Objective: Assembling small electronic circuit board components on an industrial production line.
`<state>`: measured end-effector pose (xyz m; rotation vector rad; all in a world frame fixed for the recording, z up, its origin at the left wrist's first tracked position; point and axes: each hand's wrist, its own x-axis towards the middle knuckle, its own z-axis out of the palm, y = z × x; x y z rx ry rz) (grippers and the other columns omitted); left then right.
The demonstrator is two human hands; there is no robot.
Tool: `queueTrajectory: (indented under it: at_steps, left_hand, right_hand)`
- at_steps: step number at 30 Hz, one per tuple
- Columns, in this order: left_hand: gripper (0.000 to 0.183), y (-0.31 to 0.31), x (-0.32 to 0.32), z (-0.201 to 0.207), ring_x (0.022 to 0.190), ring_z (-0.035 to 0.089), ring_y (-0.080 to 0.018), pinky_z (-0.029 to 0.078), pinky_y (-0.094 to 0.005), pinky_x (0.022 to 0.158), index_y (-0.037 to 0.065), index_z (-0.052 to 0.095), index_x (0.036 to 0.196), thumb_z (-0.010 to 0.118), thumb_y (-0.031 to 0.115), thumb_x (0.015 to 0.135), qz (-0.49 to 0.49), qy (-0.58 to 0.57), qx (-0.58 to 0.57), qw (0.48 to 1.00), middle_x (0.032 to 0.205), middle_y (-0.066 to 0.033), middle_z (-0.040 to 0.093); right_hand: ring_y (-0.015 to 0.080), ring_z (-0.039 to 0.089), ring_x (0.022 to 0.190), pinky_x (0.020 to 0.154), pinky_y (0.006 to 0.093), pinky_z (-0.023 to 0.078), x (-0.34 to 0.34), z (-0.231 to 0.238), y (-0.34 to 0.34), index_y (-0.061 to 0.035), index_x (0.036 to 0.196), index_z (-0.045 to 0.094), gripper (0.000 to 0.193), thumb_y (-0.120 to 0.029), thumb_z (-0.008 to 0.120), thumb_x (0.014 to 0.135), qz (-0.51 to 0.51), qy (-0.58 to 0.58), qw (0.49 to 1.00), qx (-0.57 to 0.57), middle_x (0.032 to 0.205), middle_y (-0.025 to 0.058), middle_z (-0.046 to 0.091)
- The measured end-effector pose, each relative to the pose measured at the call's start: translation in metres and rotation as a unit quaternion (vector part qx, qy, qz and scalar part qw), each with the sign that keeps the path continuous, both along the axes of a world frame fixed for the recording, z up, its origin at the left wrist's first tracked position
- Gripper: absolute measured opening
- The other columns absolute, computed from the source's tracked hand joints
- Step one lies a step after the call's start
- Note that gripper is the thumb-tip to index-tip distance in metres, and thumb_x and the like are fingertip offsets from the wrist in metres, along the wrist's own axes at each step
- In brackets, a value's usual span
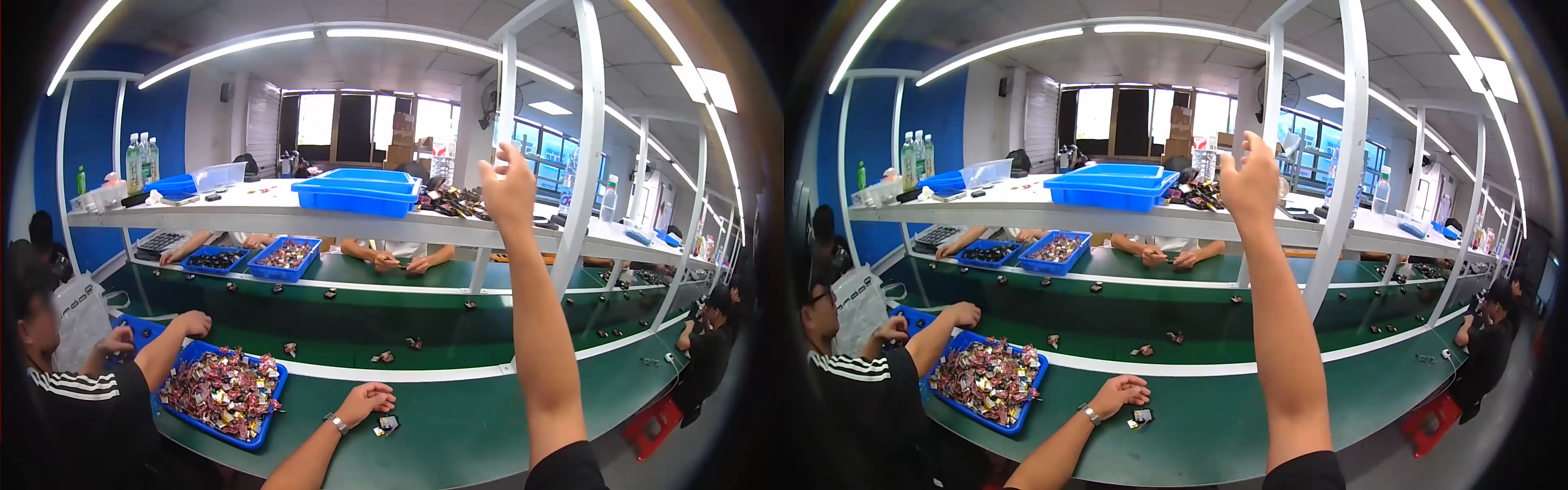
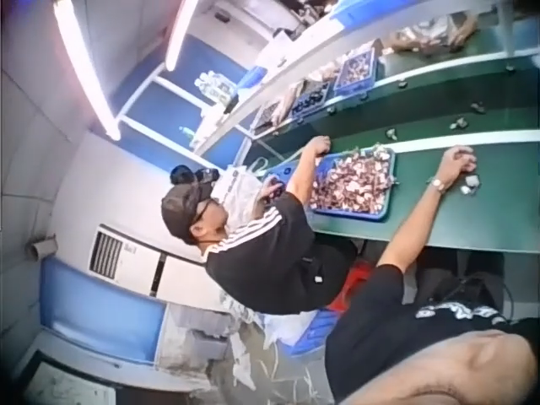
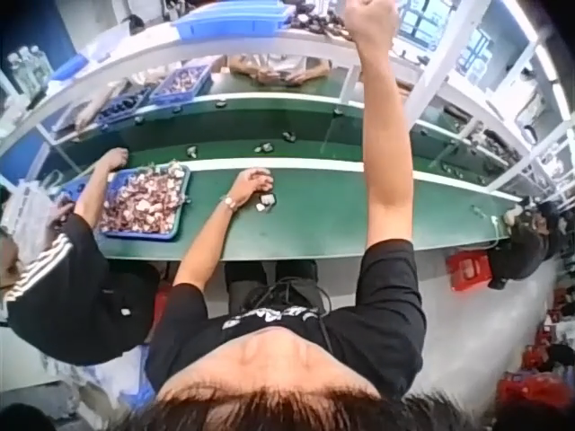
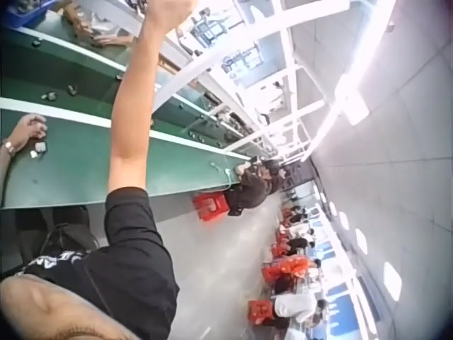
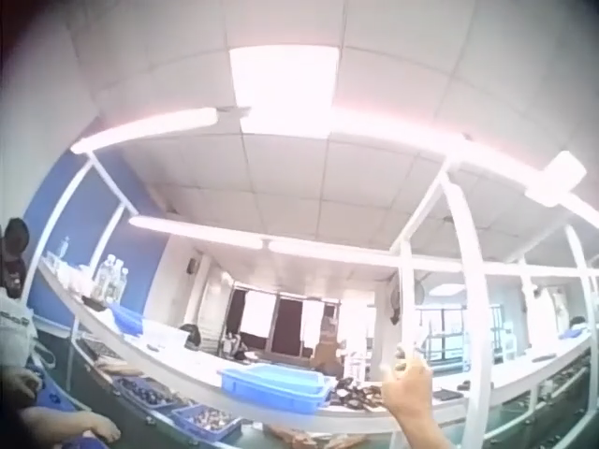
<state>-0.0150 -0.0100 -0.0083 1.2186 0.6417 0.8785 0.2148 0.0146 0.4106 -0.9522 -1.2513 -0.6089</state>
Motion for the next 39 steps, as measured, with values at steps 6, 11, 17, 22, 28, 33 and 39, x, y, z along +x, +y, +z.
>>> queueTrajectory:
  at_steps: [6,11,17,22,28,33,39]
  left_hand:
    - [0.023,0.003,0.003,0.004,0.09,0.067,-0.0185,0.056,-0.031,0.082,-0.003,0.056,0.116,0.055,0.008,0.095,-0.009,0.017,0.023,1.0,0.105,-0.0149,0.066]
    - [0.023,0.003,0.008,0.011,0.088,0.067,-0.0195,0.056,-0.0299,0.079,-0.003,0.056,0.115,0.054,0.007,0.095,-0.004,0.009,0.033,0.999,0.105,-0.016,0.066]
    - [0.022,0.003,0.0,0.007,0.084,0.067,-0.0186,0.055,-0.0288,0.076,-0.003,0.057,0.114,0.055,0.007,0.094,0.036,0.015,0.031,0.999,0.101,-0.0154,0.067]
    - [0.021,0.004,0.003,0.006,0.082,0.067,-0.018,0.055,-0.0277,0.073,-0.003,0.058,0.112,0.055,0.007,0.094,0.035,-0.007,0.023,0.999,0.1,-0.0151,0.067]
    - [0.019,0.007,-0.003,0.006,0.081,0.067,-0.0189,0.055,-0.028,0.071,-0.003,0.057,0.11,0.055,0.006,0.093,0.053,-0.007,0.019,0.998,0.098,-0.0157,0.067]
    - [0.019,0.011,0.001,0.006,0.079,0.066,-0.0194,0.054,-0.0278,0.07,-0.003,0.057,0.111,0.054,0.004,0.093,0.043,-0.023,0.008,0.999,0.098,-0.0164,0.067]
    - [0.021,0.009,-0.008,0.004,0.081,0.067,-0.0194,0.054,-0.0282,0.071,-0.003,0.056,0.113,0.054,0.007,0.094,0.052,-0.05,-0.01,0.997,0.1,-0.016,0.066]
  right_hand:
    - [0.0123,0.056,0.058,0.055,0.0233,0.045,0.005,-0.183,-0.059,-0.0006,0.09,0.066,0.009,0.001,0.063,0.082,0.132,-0.106,0.986,-0.011,0.071,0.0078,0.061]
    - [0.0225,0.063,0.07,0.07,0.0344,0.052,0.069,-0.384,0.008,-0.0007,0.101,0.065,0.025,-0.003,0.067,0.076,0.088,0.005,0.928,-0.363,0.092,0.0135,0.065]
    - [0.0294,0.064,0.091,0.085,0.0386,0.051,0.053,-0.424,0.073,-0.0004,0.12,0.059,0.059,-0.026,0.08,0.071,0.009,-0.026,0.881,-0.472,0.11,0.0162,0.063]
    - [0.0324,0.06,0.106,0.092,0.0405,0.048,0.052,-0.414,0.091,-0.0042,0.12,0.06,0.058,-0.03,0.079,0.072,-0.033,-0.024,0.871,-0.49,0.114,0.0137,0.063]
    - [0.0342,0.059,0.106,0.092,0.0415,0.048,0.057,-0.411,0.106,-0.0094,0.106,0.069,0.044,-0.034,0.079,0.071,-0.002,-0.024,0.843,-0.537,0.108,0.0162,0.062]
    - [0.0329,0.06,0.101,0.085,0.0429,0.051,0.065,-0.403,0.099,-0.0106,0.092,0.069,0.027,-0.029,0.078,0.074,-0.012,0.032,0.826,-0.563,0.11,0.0129,0.058]
    - [0.0217,0.059,0.079,0.072,0.0348,0.049,0.064,-0.391,0.055,-0.0091,0.097,0.07,0.03,-0.023,0.078,0.072,0.221,-0.027,0.854,-0.469,0.09,0.0103,0.06]
